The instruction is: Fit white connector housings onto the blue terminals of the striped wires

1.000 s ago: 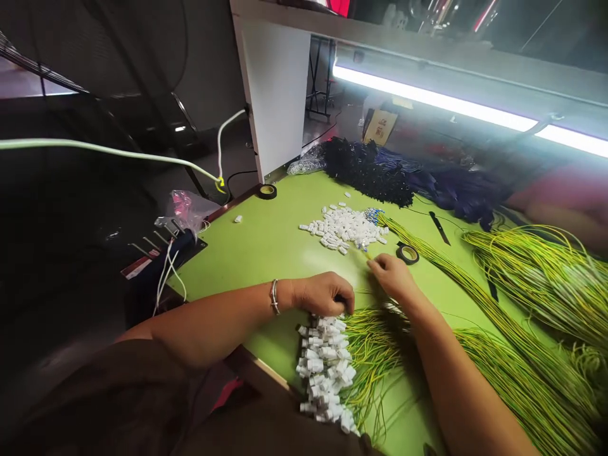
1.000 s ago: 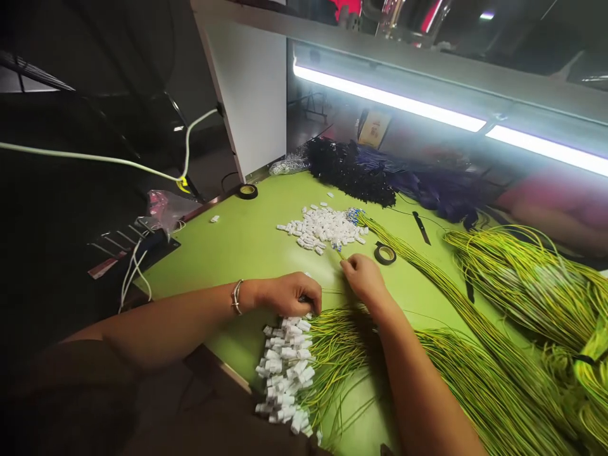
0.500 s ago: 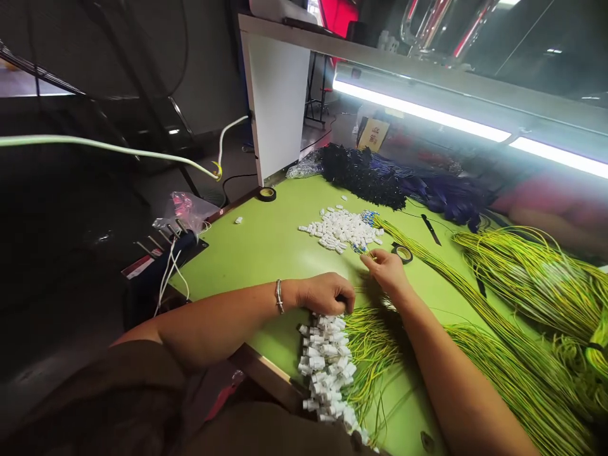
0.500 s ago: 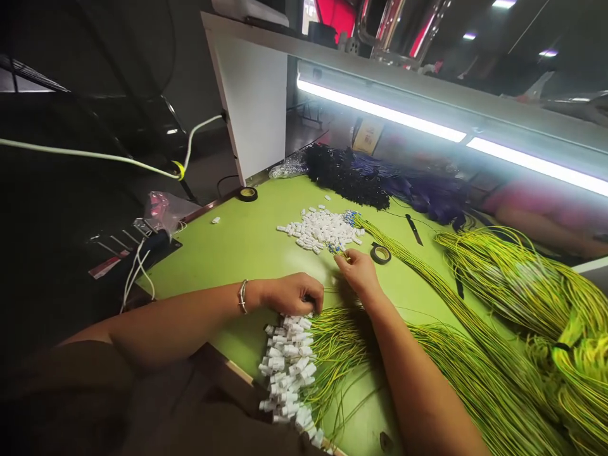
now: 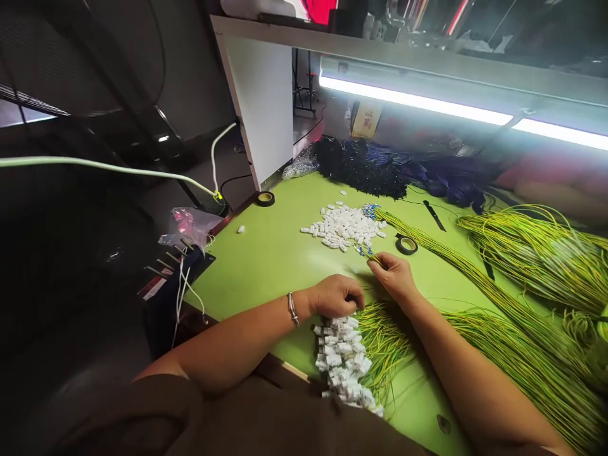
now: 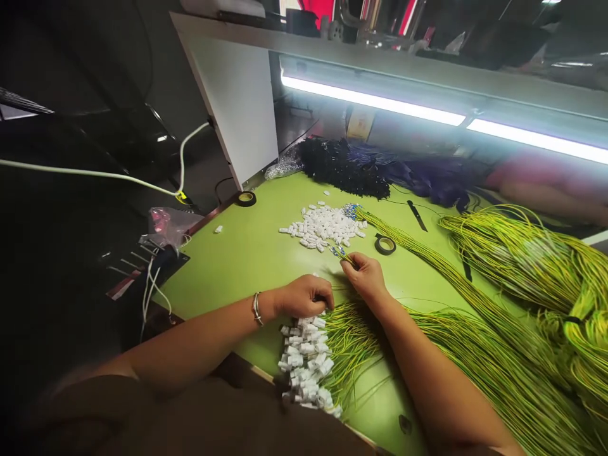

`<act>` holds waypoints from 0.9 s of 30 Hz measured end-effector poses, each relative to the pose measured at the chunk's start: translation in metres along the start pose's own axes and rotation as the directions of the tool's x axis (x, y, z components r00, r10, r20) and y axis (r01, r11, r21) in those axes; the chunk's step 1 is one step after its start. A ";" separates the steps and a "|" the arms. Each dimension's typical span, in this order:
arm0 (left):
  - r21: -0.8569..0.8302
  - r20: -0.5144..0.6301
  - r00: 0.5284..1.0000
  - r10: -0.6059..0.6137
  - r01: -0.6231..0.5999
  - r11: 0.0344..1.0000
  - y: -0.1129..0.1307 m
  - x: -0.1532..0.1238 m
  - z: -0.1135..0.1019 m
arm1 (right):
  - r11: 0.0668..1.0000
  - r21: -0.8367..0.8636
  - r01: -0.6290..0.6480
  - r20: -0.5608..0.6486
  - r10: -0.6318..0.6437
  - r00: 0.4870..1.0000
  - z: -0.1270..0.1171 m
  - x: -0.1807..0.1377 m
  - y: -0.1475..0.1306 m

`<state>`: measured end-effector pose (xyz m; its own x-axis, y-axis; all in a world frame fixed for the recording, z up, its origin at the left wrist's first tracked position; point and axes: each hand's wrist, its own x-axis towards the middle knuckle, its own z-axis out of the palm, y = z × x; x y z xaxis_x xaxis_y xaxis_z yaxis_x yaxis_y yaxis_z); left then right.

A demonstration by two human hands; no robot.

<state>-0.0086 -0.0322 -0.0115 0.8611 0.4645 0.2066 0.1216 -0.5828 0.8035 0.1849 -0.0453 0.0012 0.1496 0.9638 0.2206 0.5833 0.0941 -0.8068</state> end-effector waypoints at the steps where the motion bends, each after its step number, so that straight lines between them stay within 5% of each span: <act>1: -0.001 -0.005 1.000 0.000 0.000 1.000 0.000 0.000 0.000 | 1.000 0.020 0.008 -0.026 -0.007 1.000 0.000 0.002 -0.002; 12: 0.041 0.069 0.997 0.048 -0.050 0.998 0.007 0.005 -0.004 | 0.994 0.093 0.048 -0.020 -0.047 0.999 -0.002 -0.001 -0.025; 15: 0.073 -0.156 0.988 0.013 -0.002 0.997 0.006 0.003 -0.017 | 0.981 0.195 0.015 0.013 -0.018 1.000 -0.002 -0.003 -0.024; 16: 0.092 -0.305 0.952 -0.023 0.054 0.994 0.003 0.003 -0.024 | 0.973 0.230 0.002 0.028 -0.009 1.000 -0.001 -0.003 -0.022; 18: 0.117 -0.605 0.789 -0.105 0.218 0.969 -0.004 0.004 -0.039 | 0.956 0.292 -0.024 0.061 0.007 0.998 0.001 0.001 -0.019; 20: 0.152 -0.716 0.684 -0.140 0.348 0.925 -0.014 0.007 -0.053 | 0.934 0.353 -0.055 0.074 0.031 0.997 0.004 0.007 -0.013; 25: 0.388 -0.558 0.819 -0.135 0.400 0.830 -0.033 0.024 -0.060 | 0.890 0.439 -0.125 0.075 0.102 0.992 0.009 0.014 -0.001; 27: 0.441 -0.518 0.838 -0.171 0.433 0.786 -0.034 0.030 -0.055 | 0.891 0.437 -0.124 0.081 0.098 0.992 0.011 0.014 0.001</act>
<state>-0.0139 0.0382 -0.0018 0.4448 0.8347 0.3248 0.6864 -0.5506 0.4750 0.1793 -0.0288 -0.0026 0.1412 0.9854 0.0949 0.1520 0.0732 -0.9857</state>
